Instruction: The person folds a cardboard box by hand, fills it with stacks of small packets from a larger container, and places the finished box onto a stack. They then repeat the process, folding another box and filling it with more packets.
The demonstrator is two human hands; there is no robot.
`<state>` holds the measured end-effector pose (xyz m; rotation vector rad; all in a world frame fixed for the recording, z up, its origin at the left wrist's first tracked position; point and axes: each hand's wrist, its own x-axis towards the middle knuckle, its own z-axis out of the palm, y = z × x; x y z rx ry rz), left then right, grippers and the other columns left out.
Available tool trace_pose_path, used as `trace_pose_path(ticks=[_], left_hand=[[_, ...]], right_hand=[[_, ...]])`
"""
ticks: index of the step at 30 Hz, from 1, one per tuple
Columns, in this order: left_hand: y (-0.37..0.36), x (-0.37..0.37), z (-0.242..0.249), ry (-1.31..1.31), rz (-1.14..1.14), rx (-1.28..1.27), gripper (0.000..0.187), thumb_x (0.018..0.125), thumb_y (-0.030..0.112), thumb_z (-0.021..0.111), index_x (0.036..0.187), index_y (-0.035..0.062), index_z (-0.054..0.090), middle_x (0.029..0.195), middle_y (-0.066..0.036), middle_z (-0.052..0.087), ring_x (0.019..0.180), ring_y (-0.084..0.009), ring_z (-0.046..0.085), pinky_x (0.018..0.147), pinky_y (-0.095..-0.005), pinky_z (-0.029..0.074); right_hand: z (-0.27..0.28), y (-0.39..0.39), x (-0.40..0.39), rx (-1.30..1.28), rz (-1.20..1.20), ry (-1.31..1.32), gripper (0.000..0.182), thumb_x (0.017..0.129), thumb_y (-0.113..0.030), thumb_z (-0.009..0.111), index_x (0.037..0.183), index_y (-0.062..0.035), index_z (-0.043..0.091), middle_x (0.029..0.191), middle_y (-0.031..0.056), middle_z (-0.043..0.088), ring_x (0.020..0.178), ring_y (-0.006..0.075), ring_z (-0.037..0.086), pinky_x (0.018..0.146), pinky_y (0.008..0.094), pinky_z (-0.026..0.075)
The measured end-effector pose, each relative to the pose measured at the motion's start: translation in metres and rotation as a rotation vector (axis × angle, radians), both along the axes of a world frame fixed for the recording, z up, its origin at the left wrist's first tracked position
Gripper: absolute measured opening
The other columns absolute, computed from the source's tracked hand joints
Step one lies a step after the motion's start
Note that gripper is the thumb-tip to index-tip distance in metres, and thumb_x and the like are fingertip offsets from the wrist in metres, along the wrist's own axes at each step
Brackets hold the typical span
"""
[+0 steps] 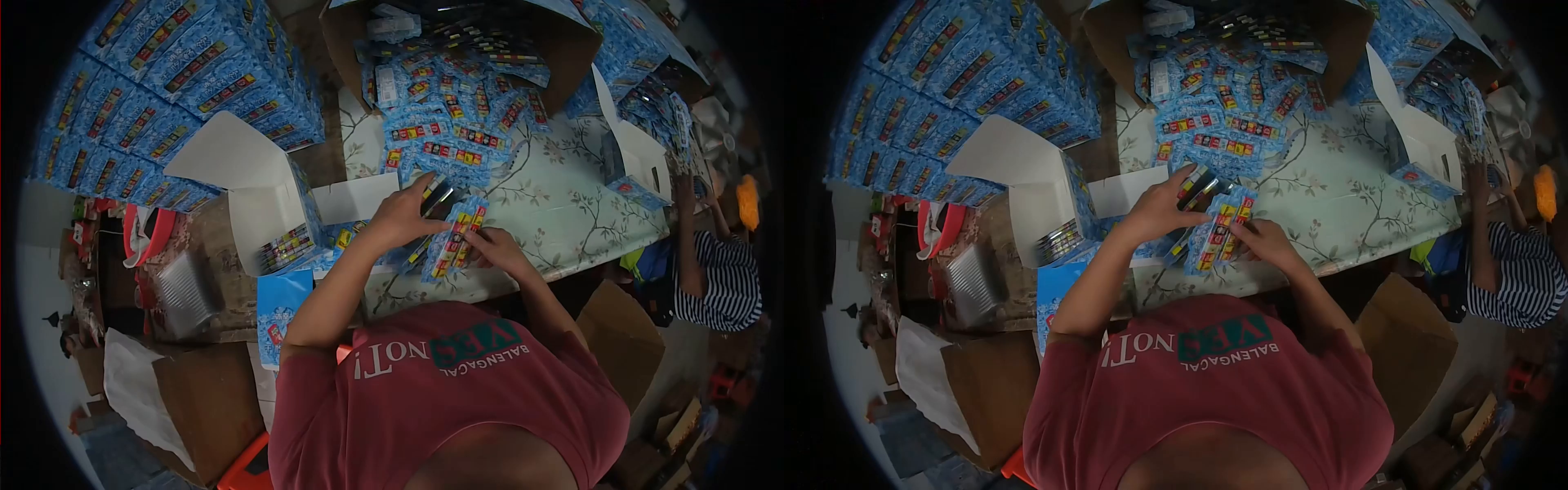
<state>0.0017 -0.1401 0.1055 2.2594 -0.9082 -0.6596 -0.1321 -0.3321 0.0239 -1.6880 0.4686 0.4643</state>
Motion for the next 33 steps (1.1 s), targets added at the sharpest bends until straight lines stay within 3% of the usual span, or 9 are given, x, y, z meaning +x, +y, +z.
trace_pose_path(ticks=[6, 9, 13, 17, 20, 22, 25, 29, 33], left_hand=[[0.012, 0.009, -0.024, -0.063, 0.005, -0.126, 0.088, 0.068, 0.044, 0.074, 0.136, 0.0032, 0.036, 0.128, -0.024, 0.048, 0.114, -0.0365, 0.052, 0.093, -0.0395, 0.042], [0.011, 0.013, -0.036, -0.186, 0.175, -0.192, 0.069, 0.076, 0.040, 0.068, 0.128, 0.0014, 0.045, 0.118, -0.021, 0.055, 0.105, -0.0363, 0.056, 0.089, -0.0415, 0.044], [0.012, 0.022, -0.024, 0.071, 0.253, -0.059, 0.039, 0.086, 0.033, 0.058, 0.107, 0.0003, 0.059, 0.095, -0.018, 0.063, 0.089, -0.0317, 0.062, 0.077, -0.0398, 0.047], [0.016, 0.032, -0.044, 0.273, 0.146, -0.231, 0.033, 0.089, 0.032, 0.056, 0.100, 0.0012, 0.063, 0.081, -0.016, 0.064, 0.078, -0.0244, 0.063, 0.070, -0.0353, 0.047], [0.016, 0.025, -0.042, 0.290, -0.058, -0.300, 0.034, 0.090, 0.032, 0.056, 0.101, 0.0005, 0.064, 0.081, -0.016, 0.065, 0.077, -0.0212, 0.062, 0.070, -0.0341, 0.046], [0.004, 0.008, -0.017, 0.319, -0.095, -0.065, 0.046, 0.087, 0.039, 0.058, 0.110, -0.0008, 0.059, 0.090, -0.018, 0.064, 0.085, -0.0261, 0.062, 0.075, -0.0361, 0.047], [-0.004, -0.018, -0.028, 0.154, -0.174, -0.082, 0.085, 0.080, 0.056, 0.060, 0.140, 0.0031, 0.029, 0.127, -0.026, 0.049, 0.113, -0.0382, 0.052, 0.095, -0.0403, 0.040], [0.001, -0.033, -0.054, -0.301, -0.254, -0.132, 0.077, 0.086, 0.052, 0.054, 0.141, 0.0045, 0.028, 0.131, -0.026, 0.045, 0.114, -0.0378, 0.052, 0.096, -0.0408, 0.040], [0.008, 0.004, -0.050, 0.232, -0.014, -0.142, 0.052, 0.091, 0.033, 0.051, 0.133, 0.0042, 0.040, 0.120, -0.023, 0.054, 0.108, -0.0354, 0.055, 0.090, -0.0395, 0.044]], right_hand=[[-0.008, -0.009, -0.004, 0.046, -0.019, 0.036, 0.062, 0.088, -0.057, 0.047, 0.102, 0.0020, 0.058, 0.076, 0.0114, 0.065, 0.062, 0.0186, 0.065, 0.052, 0.0266, 0.051], [-0.012, -0.008, -0.008, 0.118, -0.084, 0.077, 0.064, 0.088, -0.058, 0.046, 0.105, 0.0028, 0.056, 0.078, 0.0129, 0.066, 0.063, 0.0200, 0.065, 0.053, 0.0275, 0.052], [-0.013, -0.002, -0.014, 0.413, -0.212, 0.102, 0.060, 0.090, -0.051, 0.048, 0.106, 0.0064, 0.054, 0.075, 0.0157, 0.065, 0.061, 0.0231, 0.065, 0.054, 0.0304, 0.053], [-0.002, -0.003, -0.009, 0.228, -0.166, 0.154, 0.055, 0.092, -0.047, 0.048, 0.100, 0.0066, 0.056, 0.077, 0.0154, 0.065, 0.062, 0.0225, 0.066, 0.055, 0.0311, 0.054], [-0.007, -0.022, -0.010, -0.070, -0.017, 0.221, 0.051, 0.090, -0.043, 0.053, 0.103, 0.0054, 0.058, 0.075, 0.0144, 0.067, 0.063, 0.0222, 0.066, 0.055, 0.0305, 0.054], [-0.014, -0.030, -0.017, -0.037, 0.271, -0.105, 0.039, 0.088, -0.032, 0.056, 0.101, 0.0040, 0.061, 0.082, 0.0123, 0.067, 0.072, 0.0200, 0.066, 0.065, 0.0319, 0.054], [-0.020, -0.011, -0.024, 0.071, -0.010, -0.238, 0.031, 0.087, -0.020, 0.054, 0.104, 0.0046, 0.060, 0.095, 0.0116, 0.066, 0.083, 0.0172, 0.063, 0.073, 0.0304, 0.050], [-0.016, 0.005, -0.025, 0.138, -0.127, -0.198, 0.035, 0.089, -0.020, 0.052, 0.113, 0.0045, 0.057, 0.103, 0.0128, 0.065, 0.092, 0.0183, 0.061, 0.081, 0.0309, 0.048], [-0.023, 0.019, -0.020, 0.354, -0.358, -0.066, 0.037, 0.093, -0.022, 0.046, 0.119, 0.0033, 0.052, 0.106, 0.0147, 0.063, 0.089, 0.0204, 0.062, 0.078, 0.0313, 0.049]])
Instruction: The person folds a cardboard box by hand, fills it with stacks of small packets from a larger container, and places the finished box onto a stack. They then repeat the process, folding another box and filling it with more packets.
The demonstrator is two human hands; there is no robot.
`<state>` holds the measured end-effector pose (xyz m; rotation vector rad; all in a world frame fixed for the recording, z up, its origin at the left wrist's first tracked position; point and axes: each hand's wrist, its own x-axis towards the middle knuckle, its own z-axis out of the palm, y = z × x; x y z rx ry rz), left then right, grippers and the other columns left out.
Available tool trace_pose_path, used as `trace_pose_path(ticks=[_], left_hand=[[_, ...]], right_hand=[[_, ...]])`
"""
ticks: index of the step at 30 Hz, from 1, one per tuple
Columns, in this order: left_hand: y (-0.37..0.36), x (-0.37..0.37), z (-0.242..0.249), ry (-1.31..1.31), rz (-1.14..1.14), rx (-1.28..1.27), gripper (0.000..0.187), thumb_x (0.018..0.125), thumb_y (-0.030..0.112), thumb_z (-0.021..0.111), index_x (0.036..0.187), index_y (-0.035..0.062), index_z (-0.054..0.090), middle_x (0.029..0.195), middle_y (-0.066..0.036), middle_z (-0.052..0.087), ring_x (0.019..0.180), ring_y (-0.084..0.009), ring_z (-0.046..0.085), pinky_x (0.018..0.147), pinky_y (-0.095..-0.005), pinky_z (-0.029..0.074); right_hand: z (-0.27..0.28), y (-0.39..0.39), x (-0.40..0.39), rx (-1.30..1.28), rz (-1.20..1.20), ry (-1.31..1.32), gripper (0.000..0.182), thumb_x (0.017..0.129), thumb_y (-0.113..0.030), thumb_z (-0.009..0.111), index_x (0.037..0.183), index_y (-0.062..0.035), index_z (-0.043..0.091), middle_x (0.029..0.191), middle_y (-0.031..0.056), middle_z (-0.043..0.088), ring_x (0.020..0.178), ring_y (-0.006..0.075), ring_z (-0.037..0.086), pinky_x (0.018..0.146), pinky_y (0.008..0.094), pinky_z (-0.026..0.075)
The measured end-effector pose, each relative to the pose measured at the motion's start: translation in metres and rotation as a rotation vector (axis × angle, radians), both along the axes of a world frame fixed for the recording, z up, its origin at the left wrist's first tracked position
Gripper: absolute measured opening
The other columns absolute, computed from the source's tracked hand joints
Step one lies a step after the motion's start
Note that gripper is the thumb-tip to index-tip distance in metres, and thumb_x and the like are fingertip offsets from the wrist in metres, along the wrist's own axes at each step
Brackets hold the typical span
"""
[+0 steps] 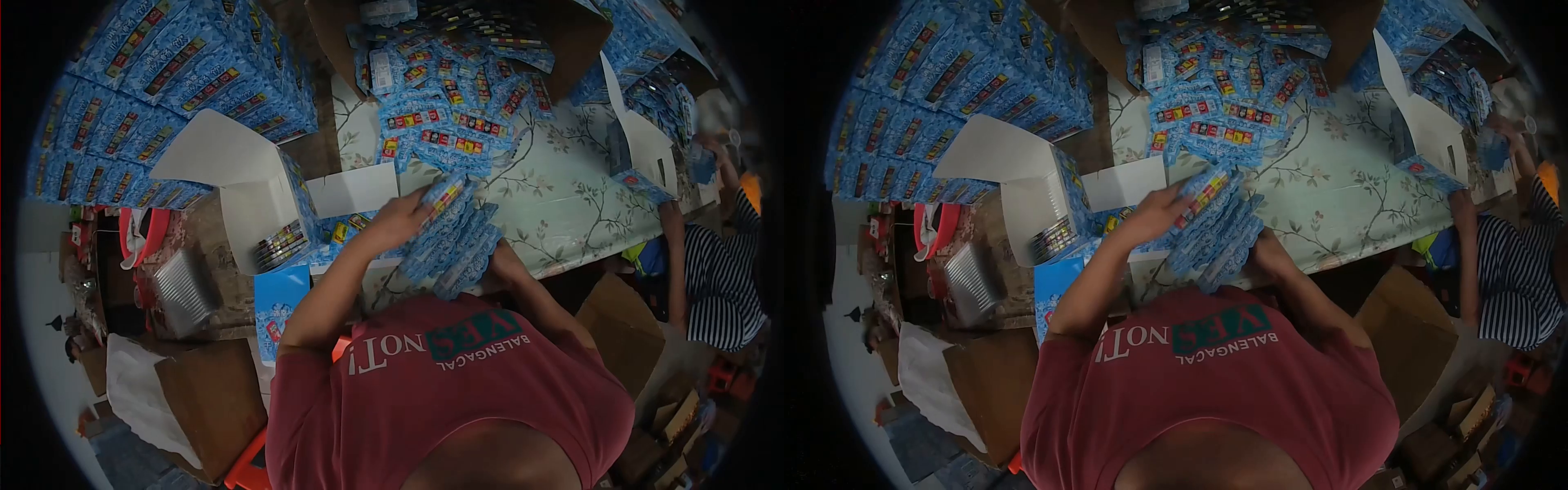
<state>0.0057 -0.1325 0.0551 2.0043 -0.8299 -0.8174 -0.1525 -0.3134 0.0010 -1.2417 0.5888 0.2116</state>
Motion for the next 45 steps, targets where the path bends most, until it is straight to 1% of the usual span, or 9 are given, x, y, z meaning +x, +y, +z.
trace_pose_path(ticks=[3, 12, 17, 20, 27, 29, 33, 39, 45], left_hand=[[0.009, 0.018, -0.002, 0.148, 0.141, -0.090, 0.042, 0.091, 0.027, 0.051, 0.128, 0.0070, 0.048, 0.106, -0.021, 0.062, 0.096, -0.0348, 0.061, 0.085, -0.0391, 0.046], [0.008, 0.010, 0.006, -0.391, 0.086, -0.039, 0.039, 0.085, 0.021, 0.062, 0.118, 0.0011, 0.055, 0.097, -0.019, 0.063, 0.091, -0.0322, 0.062, 0.078, -0.0374, 0.047], [0.006, 0.015, 0.018, -0.243, 0.139, 0.080, 0.030, 0.086, 0.031, 0.061, 0.097, 0.0030, 0.064, 0.083, -0.019, 0.064, 0.079, -0.0337, 0.062, 0.072, -0.0369, 0.048], [0.011, 0.025, -0.013, 0.043, 0.218, -0.073, 0.037, 0.093, 0.034, 0.055, 0.102, -0.0012, 0.064, 0.085, -0.010, 0.066, 0.079, -0.0150, 0.059, 0.074, -0.0307, 0.046], [0.015, 0.030, 0.031, 0.312, 0.366, -0.333, 0.034, 0.094, 0.034, 0.051, 0.105, 0.0036, 0.063, 0.076, -0.013, 0.060, 0.069, -0.0157, 0.055, 0.066, -0.0280, 0.045], [0.015, 0.034, 0.042, -0.221, 0.501, -0.017, 0.035, 0.095, 0.034, 0.050, 0.108, 0.0044, 0.062, 0.081, -0.013, 0.062, 0.074, -0.0177, 0.059, 0.069, -0.0296, 0.046], [0.020, 0.035, -0.011, -0.228, 0.200, 0.228, 0.039, 0.093, 0.039, 0.052, 0.113, 0.0060, 0.060, 0.086, -0.015, 0.063, 0.081, -0.0216, 0.062, 0.072, -0.0332, 0.047], [0.031, 0.023, -0.010, 0.207, 0.238, -0.152, 0.082, 0.081, 0.050, 0.063, 0.138, 0.0018, 0.031, 0.133, -0.022, 0.044, 0.120, -0.0325, 0.048, 0.098, -0.0372, 0.039], [0.039, -0.003, 0.005, -0.181, 0.151, 0.058, 0.105, 0.069, 0.042, 0.077, 0.145, 0.0056, 0.015, 0.140, -0.023, 0.033, 0.126, -0.0348, 0.039, 0.100, -0.0416, 0.037]], right_hand=[[0.015, 0.002, 0.006, -0.016, 0.041, 0.052, 0.036, 0.094, -0.022, 0.043, 0.120, 0.0021, 0.050, 0.103, 0.0141, 0.063, 0.084, 0.0212, 0.063, 0.073, 0.0323, 0.051], [0.007, 0.004, 0.007, 0.061, 0.019, 0.132, 0.033, 0.094, -0.022, 0.042, 0.117, 0.0001, 0.051, 0.095, 0.0120, 0.063, 0.076, 0.0194, 0.063, 0.064, 0.0313, 0.053], [-0.001, 0.005, 0.006, 0.097, -0.038, 0.099, 0.033, 0.094, -0.022, 0.042, 0.116, 0.0000, 0.052, 0.094, 0.0122, 0.064, 0.075, 0.0193, 0.063, 0.063, 0.0311, 0.053], [-0.003, 0.004, 0.008, 0.113, -0.041, 0.110, 0.033, 0.094, -0.022, 0.043, 0.117, 0.0003, 0.052, 0.094, 0.0130, 0.064, 0.076, 0.0206, 0.064, 0.064, 0.0319, 0.053], [0.002, 0.004, 0.007, 0.100, -0.035, 0.084, 0.034, 0.093, -0.020, 0.043, 0.118, 0.0010, 0.051, 0.095, 0.0135, 0.064, 0.074, 0.0212, 0.064, 0.064, 0.0321, 0.053], [0.004, 0.004, 0.006, 0.084, -0.039, 0.094, 0.033, 0.093, -0.020, 0.043, 0.118, 0.0013, 0.051, 0.095, 0.0135, 0.064, 0.074, 0.0210, 0.064, 0.063, 0.0319, 0.053], [0.011, 0.010, 0.011, 0.119, -0.069, 0.100, 0.032, 0.093, -0.018, 0.043, 0.117, 0.0022, 0.051, 0.096, 0.0137, 0.063, 0.076, 0.0213, 0.064, 0.064, 0.0320, 0.053], [0.014, 0.023, 0.035, 0.276, -0.169, 0.016, 0.032, 0.093, -0.015, 0.045, 0.119, 0.0031, 0.048, 0.100, 0.0137, 0.062, 0.082, 0.0227, 0.065, 0.067, 0.0347, 0.054], [0.026, 0.026, 0.034, 0.463, -0.186, 0.023, 0.047, 0.096, -0.028, 0.043, 0.133, -0.0009, 0.034, 0.117, 0.0150, 0.055, 0.101, 0.0262, 0.060, 0.080, 0.0371, 0.051]])
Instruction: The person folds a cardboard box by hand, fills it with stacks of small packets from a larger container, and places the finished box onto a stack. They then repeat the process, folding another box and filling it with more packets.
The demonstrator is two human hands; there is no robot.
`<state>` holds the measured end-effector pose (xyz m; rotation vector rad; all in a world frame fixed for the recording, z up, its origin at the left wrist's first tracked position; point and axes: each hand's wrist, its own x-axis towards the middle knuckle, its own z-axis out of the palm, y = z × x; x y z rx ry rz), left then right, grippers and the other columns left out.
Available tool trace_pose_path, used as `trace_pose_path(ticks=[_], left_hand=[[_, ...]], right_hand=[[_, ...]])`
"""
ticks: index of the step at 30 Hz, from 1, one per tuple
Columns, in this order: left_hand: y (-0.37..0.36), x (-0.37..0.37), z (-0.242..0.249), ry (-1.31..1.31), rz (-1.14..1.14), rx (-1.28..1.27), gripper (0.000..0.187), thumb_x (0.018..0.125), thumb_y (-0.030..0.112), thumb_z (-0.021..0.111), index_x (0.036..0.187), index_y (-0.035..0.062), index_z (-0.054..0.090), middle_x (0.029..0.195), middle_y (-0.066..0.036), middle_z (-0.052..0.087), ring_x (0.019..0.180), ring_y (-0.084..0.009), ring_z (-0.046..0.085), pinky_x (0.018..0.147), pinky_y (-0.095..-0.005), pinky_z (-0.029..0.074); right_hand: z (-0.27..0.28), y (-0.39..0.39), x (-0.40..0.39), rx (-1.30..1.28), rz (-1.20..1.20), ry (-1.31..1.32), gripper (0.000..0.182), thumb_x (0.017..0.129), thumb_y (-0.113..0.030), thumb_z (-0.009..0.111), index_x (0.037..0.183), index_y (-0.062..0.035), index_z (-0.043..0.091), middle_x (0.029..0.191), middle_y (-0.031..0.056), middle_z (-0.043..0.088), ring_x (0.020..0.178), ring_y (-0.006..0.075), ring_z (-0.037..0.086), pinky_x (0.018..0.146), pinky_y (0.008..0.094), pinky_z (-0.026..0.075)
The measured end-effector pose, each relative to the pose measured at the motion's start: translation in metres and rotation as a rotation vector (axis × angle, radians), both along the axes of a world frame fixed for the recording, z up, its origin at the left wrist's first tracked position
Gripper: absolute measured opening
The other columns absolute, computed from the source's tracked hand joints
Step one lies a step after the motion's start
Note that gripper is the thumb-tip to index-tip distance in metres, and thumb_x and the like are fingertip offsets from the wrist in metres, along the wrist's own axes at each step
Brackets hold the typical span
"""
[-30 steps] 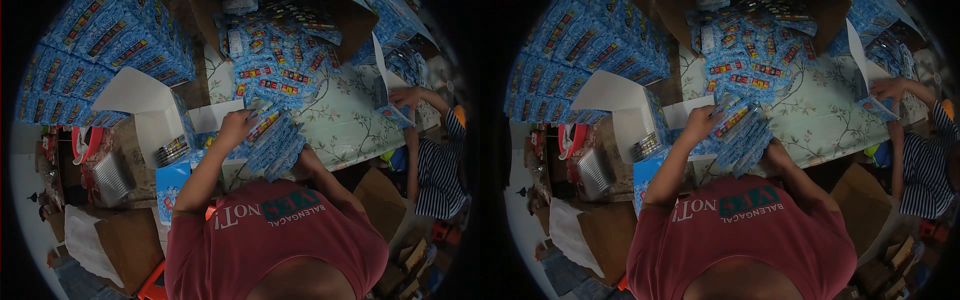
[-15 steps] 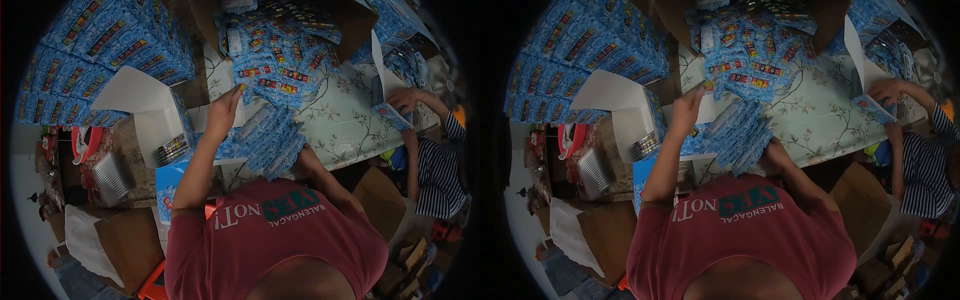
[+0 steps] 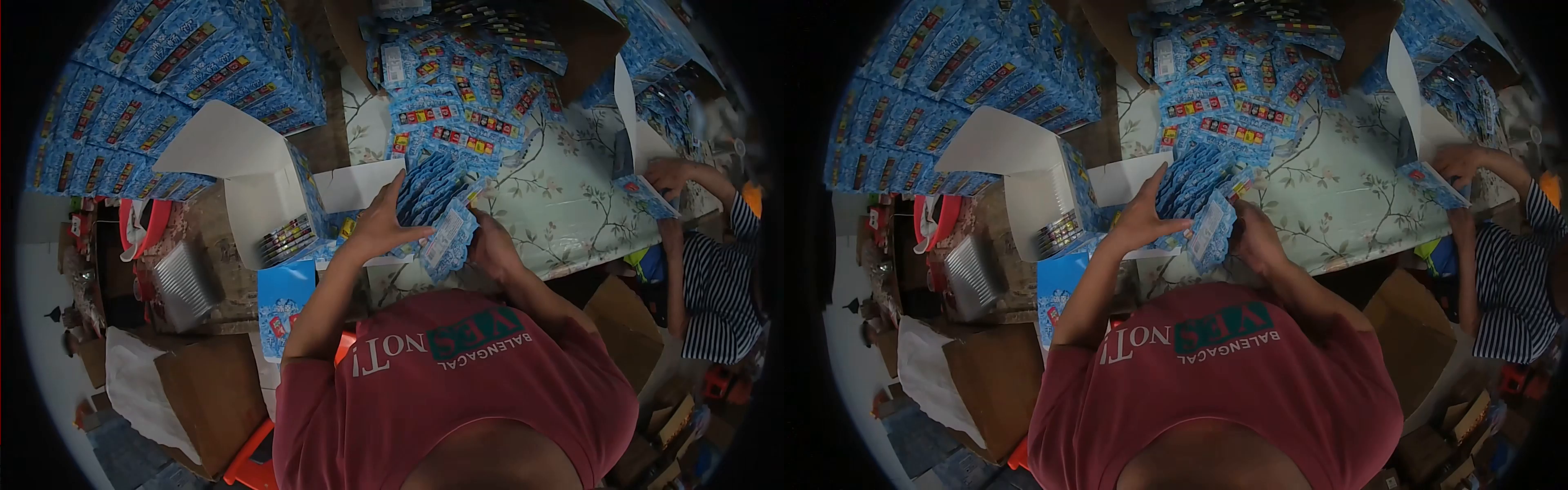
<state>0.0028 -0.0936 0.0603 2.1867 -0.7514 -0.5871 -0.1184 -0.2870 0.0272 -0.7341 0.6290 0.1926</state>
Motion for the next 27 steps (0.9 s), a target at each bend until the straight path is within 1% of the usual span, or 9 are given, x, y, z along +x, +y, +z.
trace_pose_path(ticks=[5, 7, 10, 11, 14, 19, 22, 25, 27], left_hand=[[-0.012, -0.015, -0.006, -0.241, 0.032, 0.113, 0.108, 0.065, 0.038, 0.079, 0.144, 0.0040, 0.014, 0.136, -0.025, 0.035, 0.125, -0.0406, 0.037, 0.101, -0.0460, 0.035], [-0.014, -0.018, -0.013, -0.300, 0.063, 0.081, 0.106, 0.065, 0.037, 0.079, 0.143, 0.0038, 0.016, 0.134, -0.025, 0.036, 0.124, -0.0421, 0.036, 0.101, -0.0473, 0.035], [-0.014, -0.018, -0.017, -0.342, 0.063, 0.055, 0.105, 0.065, 0.037, 0.079, 0.143, 0.0038, 0.017, 0.134, -0.024, 0.036, 0.122, -0.0408, 0.038, 0.100, -0.0473, 0.035], [-0.013, -0.017, -0.019, -0.350, 0.067, 0.054, 0.105, 0.065, 0.037, 0.079, 0.143, 0.0038, 0.017, 0.134, -0.024, 0.036, 0.122, -0.0408, 0.038, 0.100, -0.0473, 0.035], [-0.012, -0.022, -0.024, -0.393, 0.043, 0.041, 0.104, 0.065, 0.037, 0.078, 0.143, 0.0034, 0.017, 0.134, -0.024, 0.036, 0.122, -0.0410, 0.038, 0.099, -0.0468, 0.036], [-0.023, -0.037, -0.009, -0.397, 0.054, 0.041, 0.114, 0.058, 0.047, 0.080, 0.144, 0.0071, 0.017, 0.140, -0.023, 0.029, 0.127, -0.0422, 0.031, 0.103, -0.0506, 0.028], [-0.028, -0.053, -0.002, -0.480, 0.004, 0.263, 0.116, 0.055, 0.052, 0.080, 0.145, 0.0117, 0.018, 0.143, -0.021, 0.024, 0.129, -0.0410, 0.027, 0.104, -0.0544, 0.025], [-0.027, -0.051, -0.018, -0.528, 0.040, 0.221, 0.110, 0.058, 0.045, 0.080, 0.145, 0.0140, 0.020, 0.144, -0.020, 0.023, 0.129, -0.0395, 0.028, 0.103, -0.0541, 0.025], [-0.028, -0.053, -0.024, -0.537, 0.049, 0.177, 0.109, 0.059, 0.043, 0.080, 0.145, 0.0137, 0.020, 0.144, -0.020, 0.023, 0.129, -0.0396, 0.028, 0.103, -0.0533, 0.025]], right_hand=[[0.010, 0.013, -0.015, 0.219, -0.125, -0.069, 0.062, 0.094, -0.029, 0.049, 0.142, -0.0062, 0.018, 0.123, 0.0162, 0.051, 0.101, 0.0259, 0.059, 0.081, 0.0347, 0.049], [-0.033, 0.008, -0.029, -0.766, 0.273, -0.117, 0.067, 0.089, -0.020, 0.057, 0.142, -0.0050, 0.019, 0.122, 0.0175, 0.050, 0.100, 0.0223, 0.057, 0.081, 0.0347, 0.049], [-0.043, -0.003, -0.035, -0.952, 0.239, -0.188, 0.070, 0.084, -0.010, 0.060, 0.142, -0.0037, 0.021, 0.110, 0.0180, 0.056, 0.086, 0.0177, 0.061, 0.067, 0.0312, 0.051], [-0.041, -0.010, -0.035, -0.954, 0.240, -0.197, 0.070, 0.084, -0.010, 0.060, 0.142, -0.0037, 0.021, 0.110, 0.0180, 0.056, 0.086, 0.0177, 0.061, 0.067, 0.0312, 0.051], [0.003, -0.023, -0.028, -0.735, 0.009, -0.066, 0.065, 0.084, -0.005, 0.053, 0.141, -0.0033, 0.022, 0.086, 0.0154, 0.062, 0.055, 0.0154, 0.060, 0.045, 0.0256, 0.049], [0.000, -0.016, 0.008, -0.616, -0.011, -0.069, 0.067, 0.089, -0.015, 0.057, 0.142, -0.0059, 0.018, 0.085, 0.0152, 0.061, 0.055, 0.0184, 0.060, 0.047, 0.0275, 0.051], [0.004, -0.010, 0.017, -0.557, -0.021, -0.131, 0.060, 0.090, -0.020, 0.057, 0.140, -0.0054, 0.026, 0.085, 0.0142, 0.061, 0.060, 0.0162, 0.061, 0.051, 0.0276, 0.051], [0.003, -0.036, 0.026, -0.797, 0.168, -0.100, 0.048, 0.090, -0.019, 0.057, 0.132, -0.0034, 0.039, 0.081, 0.0088, 0.060, 0.064, 0.0121, 0.060, 0.058, 0.0263, 0.051], [-0.020, -0.050, 0.044, -1.193, -0.119, -0.384, 0.032, 0.092, -0.019, 0.055, 0.120, -0.0020, 0.052, 0.086, 0.0066, 0.061, 0.075, 0.0099, 0.060, 0.067, 0.0239, 0.048]])
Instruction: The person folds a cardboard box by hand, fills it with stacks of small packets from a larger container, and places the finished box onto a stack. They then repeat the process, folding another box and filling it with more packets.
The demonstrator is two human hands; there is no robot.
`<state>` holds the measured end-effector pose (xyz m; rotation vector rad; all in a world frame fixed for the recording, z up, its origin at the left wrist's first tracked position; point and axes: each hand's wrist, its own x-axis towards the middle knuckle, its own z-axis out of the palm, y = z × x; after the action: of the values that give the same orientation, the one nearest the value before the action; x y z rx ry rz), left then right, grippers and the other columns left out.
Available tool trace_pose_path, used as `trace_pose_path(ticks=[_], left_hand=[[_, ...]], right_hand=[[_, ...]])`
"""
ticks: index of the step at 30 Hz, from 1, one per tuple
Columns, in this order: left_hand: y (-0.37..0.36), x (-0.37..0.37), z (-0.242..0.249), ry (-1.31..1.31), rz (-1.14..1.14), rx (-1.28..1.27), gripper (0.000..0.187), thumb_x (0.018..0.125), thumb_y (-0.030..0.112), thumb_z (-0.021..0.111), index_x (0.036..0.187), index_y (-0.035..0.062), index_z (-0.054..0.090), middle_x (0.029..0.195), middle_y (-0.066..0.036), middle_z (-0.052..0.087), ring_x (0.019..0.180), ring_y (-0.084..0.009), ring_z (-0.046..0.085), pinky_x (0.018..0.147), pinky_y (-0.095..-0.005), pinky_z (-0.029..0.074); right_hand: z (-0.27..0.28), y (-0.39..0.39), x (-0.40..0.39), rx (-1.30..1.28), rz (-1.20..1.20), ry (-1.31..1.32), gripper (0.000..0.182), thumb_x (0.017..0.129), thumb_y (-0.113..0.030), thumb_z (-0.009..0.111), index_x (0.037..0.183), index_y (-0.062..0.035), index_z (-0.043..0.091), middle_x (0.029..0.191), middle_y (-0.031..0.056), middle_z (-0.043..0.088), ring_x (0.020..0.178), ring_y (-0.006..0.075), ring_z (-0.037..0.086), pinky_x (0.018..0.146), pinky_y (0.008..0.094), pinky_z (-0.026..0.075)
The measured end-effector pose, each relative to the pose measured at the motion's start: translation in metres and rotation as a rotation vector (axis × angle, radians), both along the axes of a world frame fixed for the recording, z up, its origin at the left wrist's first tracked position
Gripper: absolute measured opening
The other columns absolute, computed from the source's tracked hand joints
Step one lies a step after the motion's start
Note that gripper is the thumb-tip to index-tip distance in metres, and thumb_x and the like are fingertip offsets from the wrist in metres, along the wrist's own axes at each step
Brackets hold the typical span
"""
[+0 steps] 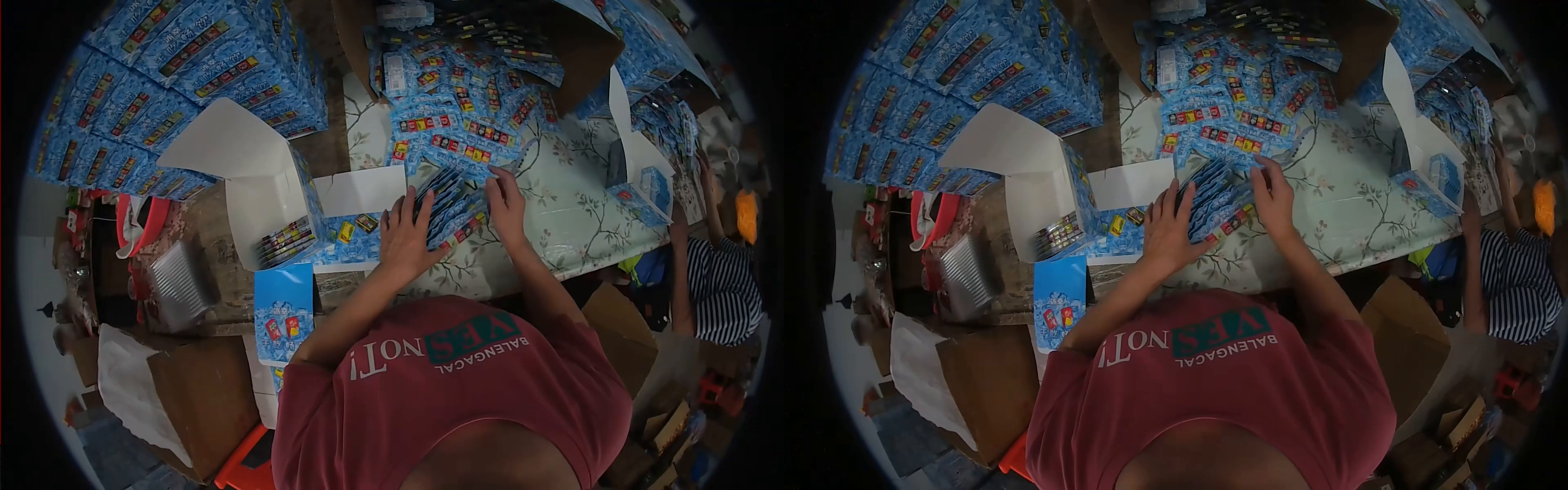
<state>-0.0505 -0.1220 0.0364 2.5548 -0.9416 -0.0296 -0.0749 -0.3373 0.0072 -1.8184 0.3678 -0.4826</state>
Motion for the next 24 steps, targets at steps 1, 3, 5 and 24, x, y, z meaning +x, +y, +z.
trace_pose_path(ticks=[1, 3, 5, 24], left_hand=[[0.000, 0.000, 0.001, 0.010, -0.004, -0.018, 0.107, 0.059, 0.041, 0.080, 0.144, 0.0135, 0.020, 0.144, -0.020, 0.023, 0.129, -0.0396, 0.028, 0.104, -0.0528, 0.024], [0.000, 0.001, 0.002, 0.011, -0.001, -0.031, 0.106, 0.060, 0.039, 0.080, 0.144, 0.0134, 0.021, 0.144, -0.020, 0.023, 0.128, -0.0397, 0.029, 0.104, -0.0524, 0.024], [0.004, 0.001, 0.004, -0.011, -0.010, -0.055, 0.105, 0.060, 0.038, 0.080, 0.144, 0.0133, 0.022, 0.144, -0.020, 0.024, 0.128, -0.0398, 0.030, 0.103, -0.0522, 0.025], [0.084, -0.012, -0.047, 0.308, 0.213, -0.392, 0.137, 0.049, 0.038, 0.089, 0.142, -0.0045, -0.002, 0.145, -0.032, 0.008, 0.136, -0.0437, 0.015, 0.109, -0.0508, 0.017]], right_hand=[[-0.016, -0.004, 0.017, 0.064, 0.036, -0.125, 0.029, 0.094, -0.019, 0.053, 0.117, -0.0024, 0.056, 0.098, 0.0066, 0.061, 0.092, 0.0122, 0.058, 0.081, 0.0241, 0.045], [-0.011, -0.001, 0.040, 0.172, 0.186, -0.097, 0.029, 0.093, -0.018, 0.053, 0.118, -0.0022, 0.056, 0.102, 0.0073, 0.060, 0.100, 0.0136, 0.055, 0.088, 0.0259, 0.042], [-0.005, 0.005, 0.050, 0.289, 0.350, -0.074, 0.030, 0.093, -0.018, 0.054, 0.118, -0.0020, 0.056, 0.107, 0.0081, 0.060, 0.108, 0.0149, 0.051, 0.094, 0.0277, 0.039], [0.039, 0.032, 0.044, -0.386, 1.003, 0.367, 0.096, 0.060, -0.037, 0.082, 0.135, -0.0040, 0.032, 0.133, 0.0189, 0.039, 0.124, 0.0339, 0.040, 0.103, 0.0385, 0.033]])
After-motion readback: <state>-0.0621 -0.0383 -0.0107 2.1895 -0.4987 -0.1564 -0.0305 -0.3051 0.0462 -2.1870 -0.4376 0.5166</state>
